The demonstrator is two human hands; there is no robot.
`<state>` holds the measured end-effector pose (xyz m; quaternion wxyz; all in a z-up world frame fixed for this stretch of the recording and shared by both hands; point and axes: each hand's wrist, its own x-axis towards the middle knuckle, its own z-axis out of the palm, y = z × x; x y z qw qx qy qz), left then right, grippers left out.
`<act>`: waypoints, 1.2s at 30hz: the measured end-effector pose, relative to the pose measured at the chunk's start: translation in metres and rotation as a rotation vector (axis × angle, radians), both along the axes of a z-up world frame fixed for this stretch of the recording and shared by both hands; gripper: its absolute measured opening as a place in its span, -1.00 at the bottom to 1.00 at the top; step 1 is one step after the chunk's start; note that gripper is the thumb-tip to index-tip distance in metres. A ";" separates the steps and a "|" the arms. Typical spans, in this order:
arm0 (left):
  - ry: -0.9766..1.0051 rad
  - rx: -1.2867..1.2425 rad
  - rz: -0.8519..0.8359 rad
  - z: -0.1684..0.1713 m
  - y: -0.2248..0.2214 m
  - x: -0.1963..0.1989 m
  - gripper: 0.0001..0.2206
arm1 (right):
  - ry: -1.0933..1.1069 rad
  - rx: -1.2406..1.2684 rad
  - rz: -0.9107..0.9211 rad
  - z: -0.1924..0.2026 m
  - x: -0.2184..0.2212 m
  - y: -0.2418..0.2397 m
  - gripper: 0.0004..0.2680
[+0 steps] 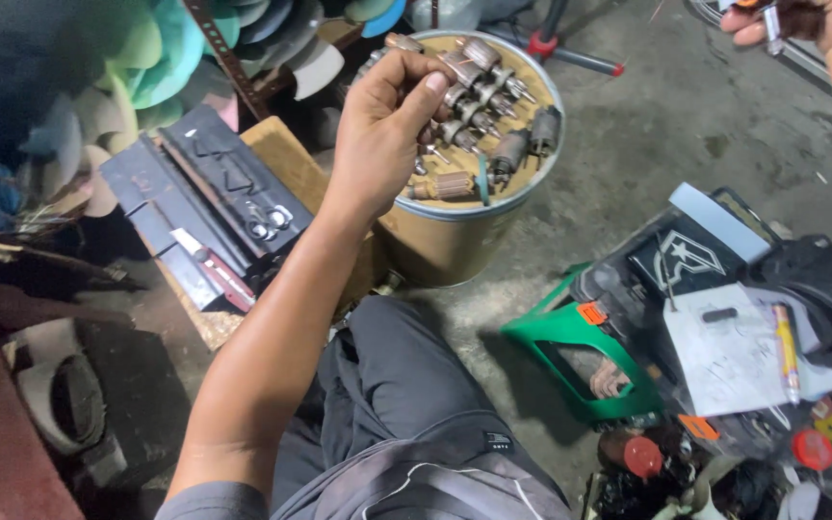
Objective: Inspecting and sorting motor armatures and organizing tools in a workshop
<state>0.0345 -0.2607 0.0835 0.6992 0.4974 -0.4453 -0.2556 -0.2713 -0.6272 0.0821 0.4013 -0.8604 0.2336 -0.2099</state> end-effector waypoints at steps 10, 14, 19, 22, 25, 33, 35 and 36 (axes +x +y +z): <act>-0.026 0.019 -0.133 -0.013 -0.028 -0.046 -0.91 | -0.043 0.134 -0.219 0.037 -0.027 0.128 -0.88; -0.121 0.031 -0.152 -0.031 -0.041 -0.072 -0.92 | -0.103 0.163 -0.284 0.018 -0.048 0.139 -0.82; -0.228 0.106 -0.113 -0.056 -0.059 -0.103 -0.93 | -0.035 0.176 -0.384 -0.018 -0.067 0.140 -0.78; -0.265 0.200 -0.072 -0.079 -0.073 -0.116 -0.91 | 0.023 0.239 -0.488 -0.033 -0.071 0.146 -0.76; -0.392 0.171 0.008 -0.096 -0.086 -0.127 -0.90 | 0.128 0.227 -0.594 -0.055 -0.079 0.144 -0.73; -0.312 0.324 -0.154 -0.130 -0.095 -0.166 -0.90 | 0.051 0.254 -0.673 -0.140 -0.116 0.124 -0.62; -0.303 0.350 -0.173 -0.134 -0.093 -0.171 -0.89 | 0.048 0.255 -0.682 -0.142 -0.118 0.125 -0.62; -0.292 0.374 -0.189 -0.137 -0.092 -0.172 -0.89 | 0.047 0.253 -0.689 -0.143 -0.118 0.125 -0.61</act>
